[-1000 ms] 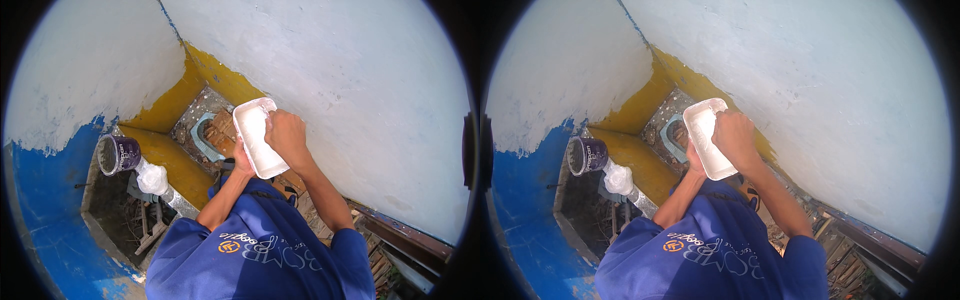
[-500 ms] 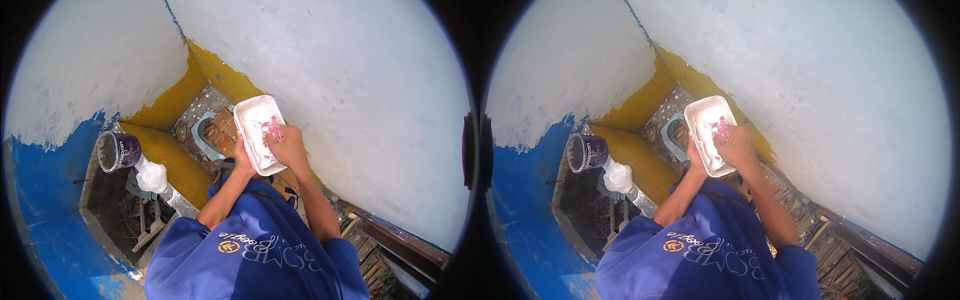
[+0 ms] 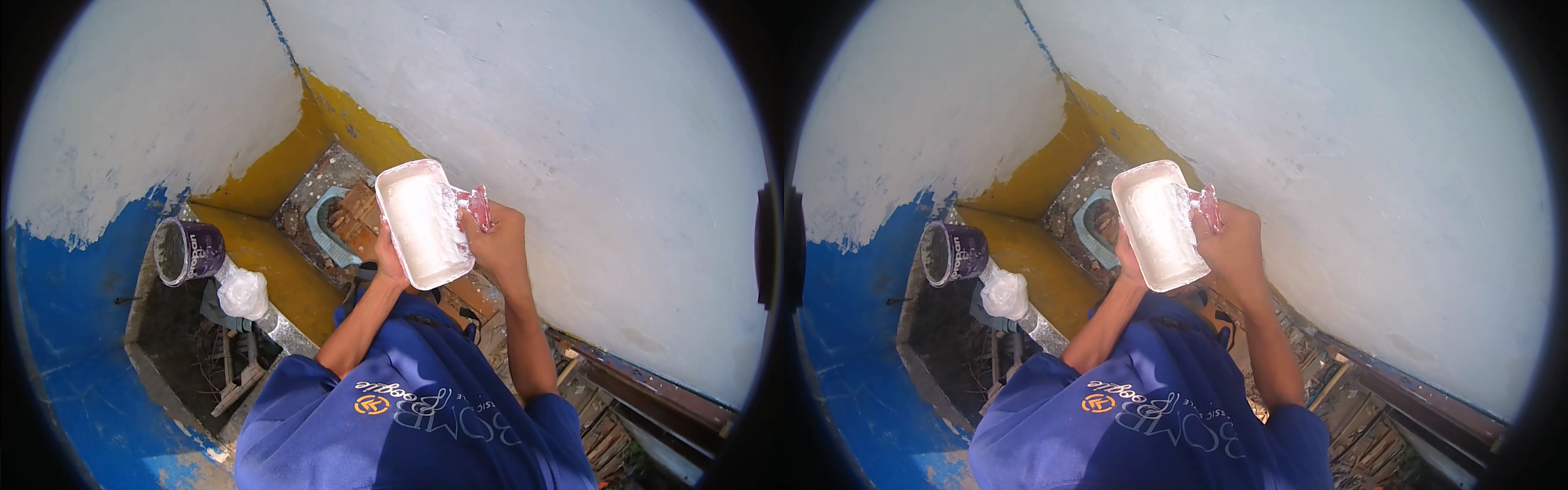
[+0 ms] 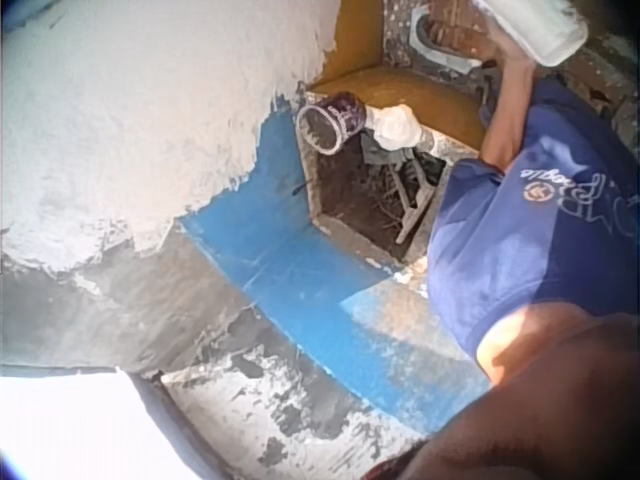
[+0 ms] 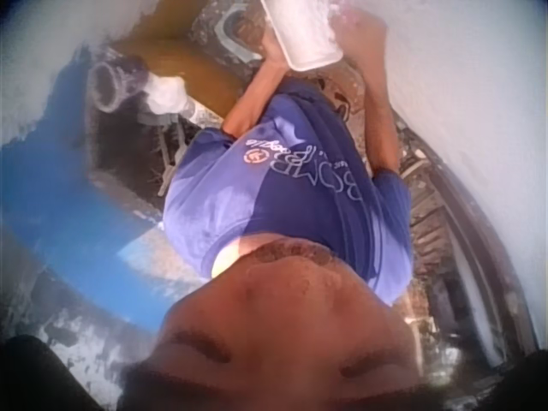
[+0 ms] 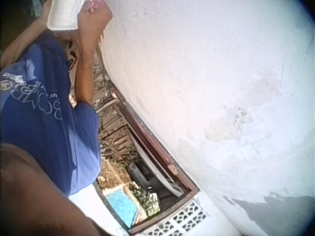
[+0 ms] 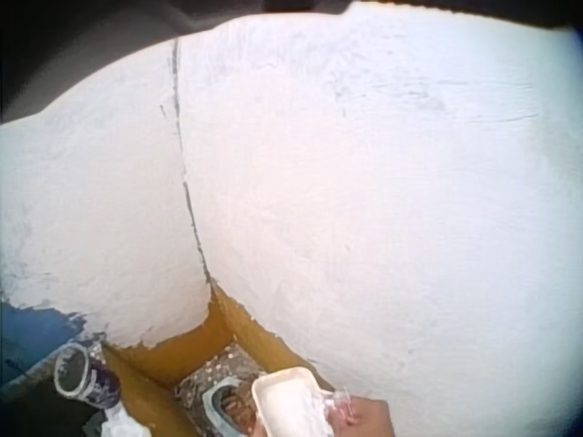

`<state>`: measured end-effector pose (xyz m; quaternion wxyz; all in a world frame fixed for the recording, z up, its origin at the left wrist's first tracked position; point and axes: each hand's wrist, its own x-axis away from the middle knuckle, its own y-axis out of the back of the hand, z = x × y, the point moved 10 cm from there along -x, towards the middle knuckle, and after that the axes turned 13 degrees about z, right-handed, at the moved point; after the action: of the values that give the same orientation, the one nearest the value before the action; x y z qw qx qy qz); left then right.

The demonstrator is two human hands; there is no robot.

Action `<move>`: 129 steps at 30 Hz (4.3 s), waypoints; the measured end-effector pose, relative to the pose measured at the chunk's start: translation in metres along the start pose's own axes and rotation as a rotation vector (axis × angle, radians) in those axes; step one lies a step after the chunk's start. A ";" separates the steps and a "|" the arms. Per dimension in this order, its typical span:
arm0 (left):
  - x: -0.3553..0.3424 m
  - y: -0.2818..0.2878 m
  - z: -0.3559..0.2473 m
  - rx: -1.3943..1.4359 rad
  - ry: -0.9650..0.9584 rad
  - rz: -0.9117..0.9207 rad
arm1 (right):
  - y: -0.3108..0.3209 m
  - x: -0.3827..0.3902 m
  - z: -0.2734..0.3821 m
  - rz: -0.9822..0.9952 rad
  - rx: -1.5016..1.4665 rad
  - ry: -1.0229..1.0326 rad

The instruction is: The person applies white wall filler to a wall using a putty knife and mixes additional filler with water in a small plastic container.

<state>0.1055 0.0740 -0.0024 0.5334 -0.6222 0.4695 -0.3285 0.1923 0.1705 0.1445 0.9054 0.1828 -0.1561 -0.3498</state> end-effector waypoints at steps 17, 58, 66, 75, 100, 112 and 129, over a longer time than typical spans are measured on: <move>0.003 -0.005 -0.020 -0.126 -0.009 -0.053 | -0.003 0.009 -0.106 -0.112 -0.682 -0.084; -0.042 -0.023 0.008 0.106 0.518 0.291 | 0.263 0.102 0.329 -1.340 1.690 -0.254; -0.042 -0.028 0.003 0.112 0.645 0.323 | 0.239 0.115 0.292 -1.030 1.563 -0.134; -0.033 -0.002 0.020 0.174 0.721 0.281 | 0.326 0.190 0.311 -1.050 0.472 0.362; -0.022 0.022 0.018 0.189 0.614 0.196 | 0.290 0.242 0.342 -1.644 1.236 0.401; -0.032 0.023 0.015 0.099 0.648 0.215 | 0.217 0.160 0.298 -1.313 1.187 0.505; -0.022 0.026 0.017 0.087 0.613 0.189 | 0.214 0.140 0.279 -1.183 1.734 0.495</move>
<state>0.1075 0.1006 -0.0290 0.4214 -0.4245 0.6494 -0.4696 0.3006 0.1592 0.5075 0.1610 0.8741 -0.0503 -0.4554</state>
